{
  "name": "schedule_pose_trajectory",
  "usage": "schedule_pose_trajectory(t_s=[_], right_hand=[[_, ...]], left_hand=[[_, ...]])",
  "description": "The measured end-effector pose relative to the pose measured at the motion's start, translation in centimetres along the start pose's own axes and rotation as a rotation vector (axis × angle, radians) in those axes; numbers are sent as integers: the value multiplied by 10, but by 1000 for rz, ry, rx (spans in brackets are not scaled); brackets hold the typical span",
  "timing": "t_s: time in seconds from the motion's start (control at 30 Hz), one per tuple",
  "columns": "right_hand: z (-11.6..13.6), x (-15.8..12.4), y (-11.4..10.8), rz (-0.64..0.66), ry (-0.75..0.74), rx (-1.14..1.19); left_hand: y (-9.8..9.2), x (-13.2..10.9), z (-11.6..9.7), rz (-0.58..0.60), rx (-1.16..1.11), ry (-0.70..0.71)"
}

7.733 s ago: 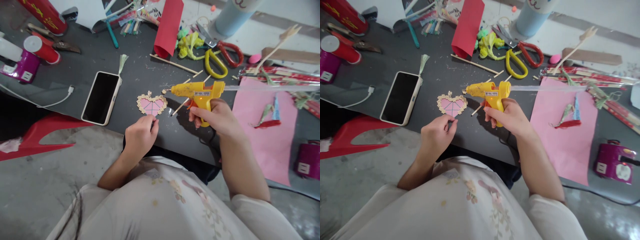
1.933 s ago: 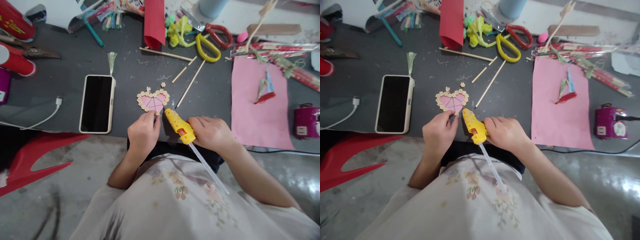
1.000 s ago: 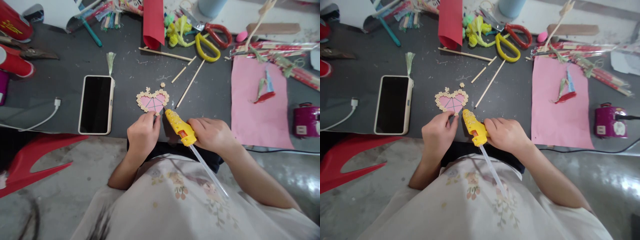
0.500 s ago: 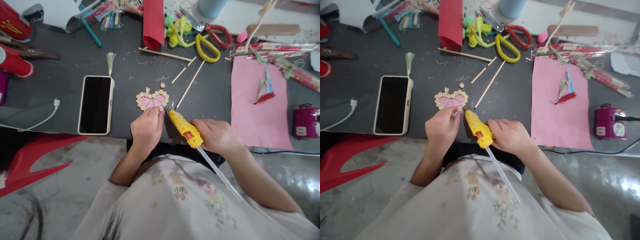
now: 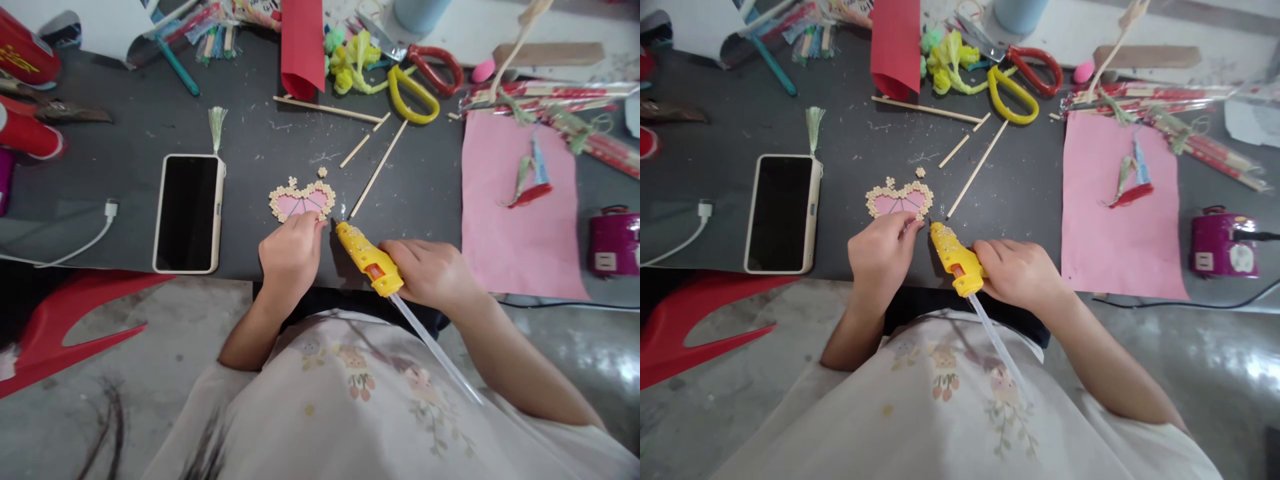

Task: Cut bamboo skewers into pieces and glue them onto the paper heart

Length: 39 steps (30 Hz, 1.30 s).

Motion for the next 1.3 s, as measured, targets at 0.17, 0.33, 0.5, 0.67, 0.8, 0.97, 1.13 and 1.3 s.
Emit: schedule_pose_trajectory(t_s=[0.17, 0.33, 0.5, 0.67, 0.8, 0.97, 1.13, 1.3], right_hand=[[0, 0, 0, 15, -2, 18], [0, 1, 0, 22, 0, 32], [0, 2, 1, 46, 17, 24], [0, 1, 0, 5, -1, 17], [0, 1, 1, -3, -3, 14], [0, 1, 2, -15, 2, 20], [0, 0, 2, -8, 12, 31], [-1, 1, 2, 5, 9, 43]], left_hand=[[1, 1, 0, 20, -52, -13], [0, 2, -2, 18, -25, 20], [-2, 2, -3, 23, -4, 54], [-3, 2, -4, 43, 5, 68], [-1, 4, -3, 56, 4, 56], [0, 3, -3, 36, 4, 58], [-16, -1, -2, 39, 38, 98], [-37, 15, 0, 145, 85, 334]])
Point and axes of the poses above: each hand's wrist, its own x-axis towards the middle knuckle, its own y-axis out of the palm, z = x × y, the point moved 4 cm from there along x, towards the middle knuckle, and after that the axes turned 4 degrees about y, right-handed, at the moved point
